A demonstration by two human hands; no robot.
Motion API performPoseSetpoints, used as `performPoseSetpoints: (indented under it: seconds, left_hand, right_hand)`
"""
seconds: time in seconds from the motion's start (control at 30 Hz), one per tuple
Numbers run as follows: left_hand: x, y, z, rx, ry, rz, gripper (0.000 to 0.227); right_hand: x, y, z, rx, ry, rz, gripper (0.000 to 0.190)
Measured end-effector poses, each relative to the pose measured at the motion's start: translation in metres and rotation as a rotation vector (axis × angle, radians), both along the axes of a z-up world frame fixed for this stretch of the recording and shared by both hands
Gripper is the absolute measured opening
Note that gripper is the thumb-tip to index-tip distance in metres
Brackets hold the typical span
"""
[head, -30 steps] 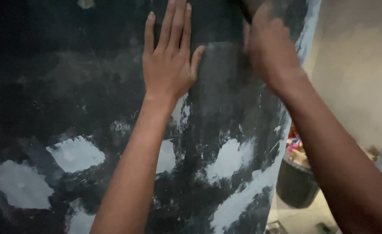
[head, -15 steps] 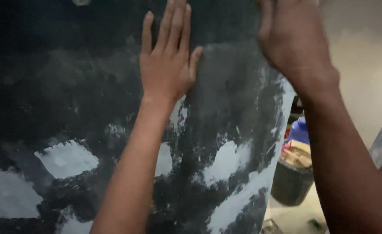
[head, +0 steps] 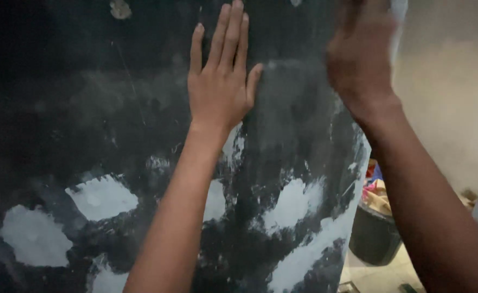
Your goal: The person positions nails against a wall by hand, picks up a hammer, and drives a nail into the wall with the hammer.
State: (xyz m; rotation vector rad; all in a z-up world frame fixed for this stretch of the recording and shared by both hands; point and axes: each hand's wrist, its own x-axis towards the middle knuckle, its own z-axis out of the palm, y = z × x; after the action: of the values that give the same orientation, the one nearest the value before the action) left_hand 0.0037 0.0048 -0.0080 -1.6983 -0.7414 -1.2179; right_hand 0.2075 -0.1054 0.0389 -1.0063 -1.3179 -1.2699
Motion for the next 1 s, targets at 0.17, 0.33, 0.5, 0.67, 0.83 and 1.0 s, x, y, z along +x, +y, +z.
performPoseSetpoints:
  seconds: [0.17,0.33,0.5,0.67,0.83,1.0]
  left_hand:
    - [-0.001,-0.002,0.004,0.079,-0.007,0.015,0.069]
    - [-0.002,0.0,0.004,0.063,-0.021,0.009,0.071]
    - [-0.002,0.0,0.004,0.03,-0.007,0.007,0.07]
    - [-0.001,-0.001,0.005,0.036,-0.012,-0.02,0.069]
    - [-0.002,-0.004,0.002,0.066,0.009,-0.001,0.069]
    - [-0.002,-0.006,0.004,0.063,-0.01,-0.029,0.07]
  right_hand:
    - [0.008,-0.02,0.013,-0.385,0.138,-0.124,0.034]
    - [-0.002,-0.001,0.009,-0.131,-0.131,-0.079,0.025]
    - [0.013,-0.012,0.014,-0.325,-0.013,-0.011,0.029]
    - [-0.005,0.0,0.006,0.112,0.22,0.323,0.03]
    - [0.004,-0.025,0.009,-0.328,0.011,-0.006,0.028]
    - [0.011,-0.009,0.015,-0.071,-0.005,0.125,0.023]
